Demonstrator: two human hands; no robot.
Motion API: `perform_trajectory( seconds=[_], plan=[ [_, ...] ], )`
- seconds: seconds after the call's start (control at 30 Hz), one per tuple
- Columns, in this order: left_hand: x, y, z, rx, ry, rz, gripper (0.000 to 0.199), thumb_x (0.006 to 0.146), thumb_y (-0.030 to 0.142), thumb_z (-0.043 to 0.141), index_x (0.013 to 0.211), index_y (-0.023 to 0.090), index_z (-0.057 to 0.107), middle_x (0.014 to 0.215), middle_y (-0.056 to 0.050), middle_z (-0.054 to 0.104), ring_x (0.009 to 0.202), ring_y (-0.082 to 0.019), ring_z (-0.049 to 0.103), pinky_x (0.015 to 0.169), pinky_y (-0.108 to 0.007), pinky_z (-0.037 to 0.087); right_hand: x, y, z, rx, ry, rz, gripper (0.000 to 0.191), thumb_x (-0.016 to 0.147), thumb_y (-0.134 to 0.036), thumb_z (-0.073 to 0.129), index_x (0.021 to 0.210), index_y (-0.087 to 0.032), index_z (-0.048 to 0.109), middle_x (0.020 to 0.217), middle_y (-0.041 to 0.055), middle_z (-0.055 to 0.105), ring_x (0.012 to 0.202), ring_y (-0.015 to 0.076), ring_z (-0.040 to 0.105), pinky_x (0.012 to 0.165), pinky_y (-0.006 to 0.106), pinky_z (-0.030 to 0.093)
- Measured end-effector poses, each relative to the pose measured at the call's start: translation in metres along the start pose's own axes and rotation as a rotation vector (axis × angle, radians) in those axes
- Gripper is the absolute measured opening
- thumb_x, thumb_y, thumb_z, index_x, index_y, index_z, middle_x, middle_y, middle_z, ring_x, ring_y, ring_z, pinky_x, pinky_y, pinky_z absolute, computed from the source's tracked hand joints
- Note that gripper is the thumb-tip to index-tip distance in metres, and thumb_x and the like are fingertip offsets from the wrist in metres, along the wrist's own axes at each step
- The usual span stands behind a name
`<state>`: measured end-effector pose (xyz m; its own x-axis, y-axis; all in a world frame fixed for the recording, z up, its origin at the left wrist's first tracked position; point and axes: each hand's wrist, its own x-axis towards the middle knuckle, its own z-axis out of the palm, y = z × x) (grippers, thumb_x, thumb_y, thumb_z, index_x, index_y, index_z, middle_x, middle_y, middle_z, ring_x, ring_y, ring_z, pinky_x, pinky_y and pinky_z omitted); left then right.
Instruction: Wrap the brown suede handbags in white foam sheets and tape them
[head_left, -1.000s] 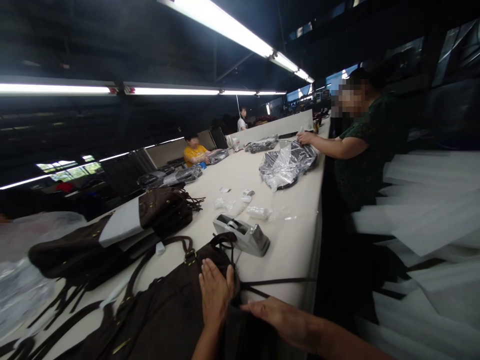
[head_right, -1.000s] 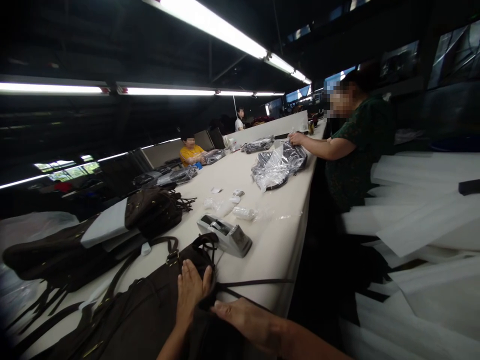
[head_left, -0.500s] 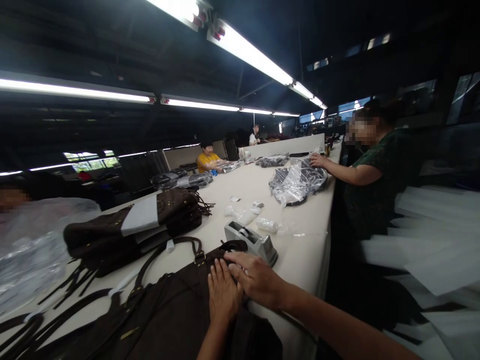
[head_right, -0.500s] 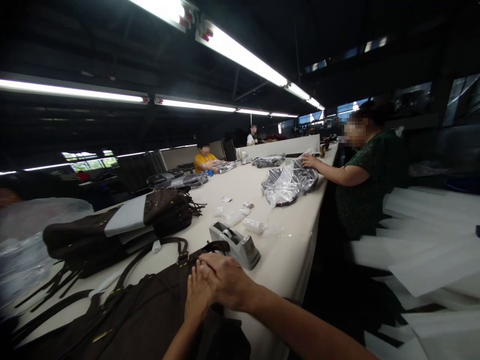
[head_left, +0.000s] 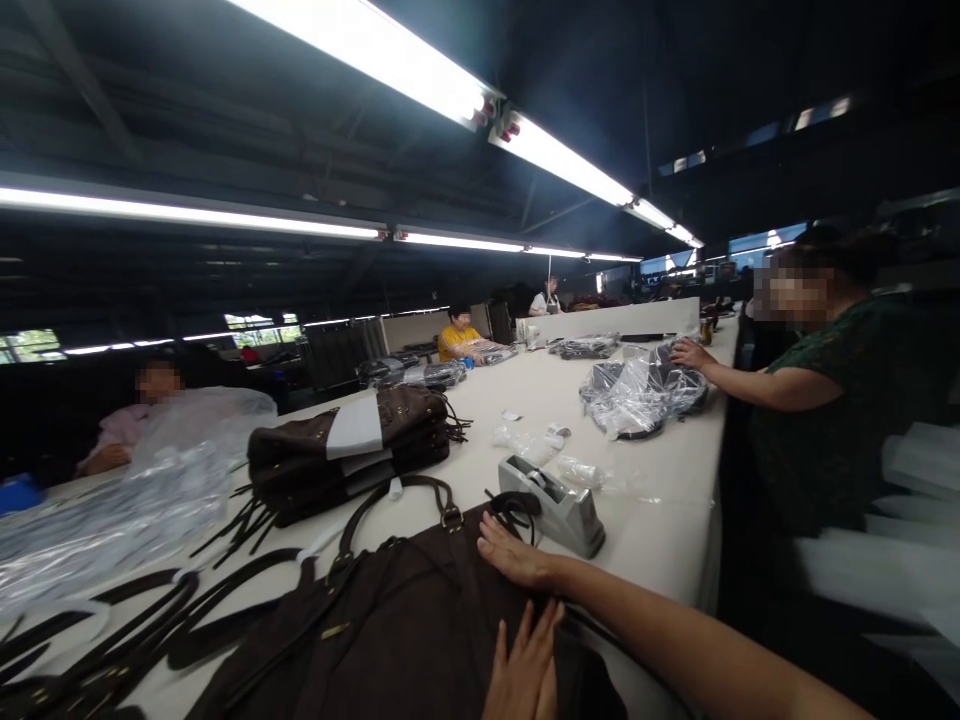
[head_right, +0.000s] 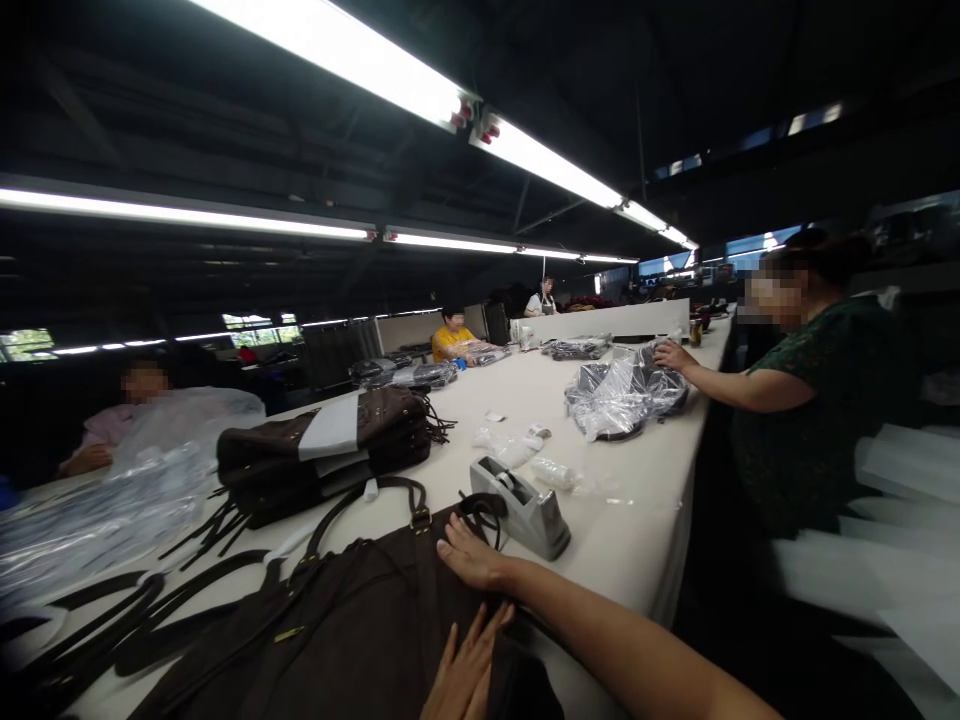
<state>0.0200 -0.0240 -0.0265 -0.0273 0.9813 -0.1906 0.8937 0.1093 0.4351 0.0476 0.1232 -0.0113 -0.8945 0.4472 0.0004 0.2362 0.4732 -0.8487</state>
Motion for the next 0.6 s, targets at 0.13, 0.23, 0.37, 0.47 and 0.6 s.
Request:
perform_trajectory(
  seconds=[0.13, 0.23, 0.37, 0.47, 0.6],
  plan=[
    [-0.011, -0.005, 0.0, -0.139, 0.001, 0.095, 0.052, 0.092, 0.028, 0.032, 0.144, 0.036, 0.025, 0.151, 0.005, 0.026, 0.143, -0.023, 0.022, 0.118, -0.057, 0.014, 0.003, -0.003, 0.003, -0.122, -0.028, 0.045, 0.072, 0.099, -0.052, 0.025, 0.151, -0.003, 0.015, 0.159, 0.0154, -0.001, 0.147, 0.0196, -0.004, 0.119, 0.033, 0.0],
    [-0.021, -0.003, 0.001, -0.35, 0.118, 0.15, 0.05, 0.097, 0.042, 0.019, 0.147, 0.037, 0.015, 0.154, 0.004, 0.022, 0.144, -0.022, 0.018, 0.117, -0.06, 0.009, 0.003, -0.003, 0.004, -0.174, -0.046, 0.049, 0.074, 0.098, -0.054, 0.022, 0.152, -0.003, 0.013, 0.159, 0.015, -0.003, 0.147, 0.0199, -0.005, 0.119, 0.034, -0.001],
    [-0.025, 0.006, 0.001, -0.279, 0.065, 0.293, 0.052, 0.092, 0.059, 0.031, 0.143, 0.047, 0.024, 0.151, 0.005, 0.032, 0.144, -0.032, 0.015, 0.11, -0.073, -0.003, 0.002, 0.0, 0.004, -0.192, -0.048, 0.04, 0.078, 0.098, -0.057, 0.02, 0.151, -0.001, 0.012, 0.159, 0.0154, -0.004, 0.147, 0.02, -0.006, 0.119, 0.033, -0.001],
    [-0.021, 0.014, -0.004, -0.157, -0.049, 0.362, 0.047, 0.089, 0.063, 0.035, 0.135, 0.054, 0.037, 0.147, 0.005, 0.041, 0.142, -0.04, 0.015, 0.1, -0.081, -0.007, 0.004, 0.0, 0.002, -0.222, -0.061, 0.04, 0.079, 0.098, -0.057, 0.019, 0.151, 0.0, 0.012, 0.159, 0.0158, -0.005, 0.147, 0.0208, -0.006, 0.119, 0.034, 0.0],
    [-0.023, 0.024, -0.002, -0.102, 0.001, 0.38, 0.04, 0.089, 0.056, 0.044, 0.129, 0.051, 0.047, 0.14, 0.0, 0.051, 0.137, -0.047, 0.026, 0.094, -0.087, 0.003, 0.005, -0.006, 0.002, -0.38, -0.086, 0.103, 0.073, 0.099, -0.052, 0.02, 0.152, -0.003, 0.013, 0.159, 0.0133, -0.002, 0.147, 0.0185, -0.002, 0.119, 0.03, 0.005]
  ],
)
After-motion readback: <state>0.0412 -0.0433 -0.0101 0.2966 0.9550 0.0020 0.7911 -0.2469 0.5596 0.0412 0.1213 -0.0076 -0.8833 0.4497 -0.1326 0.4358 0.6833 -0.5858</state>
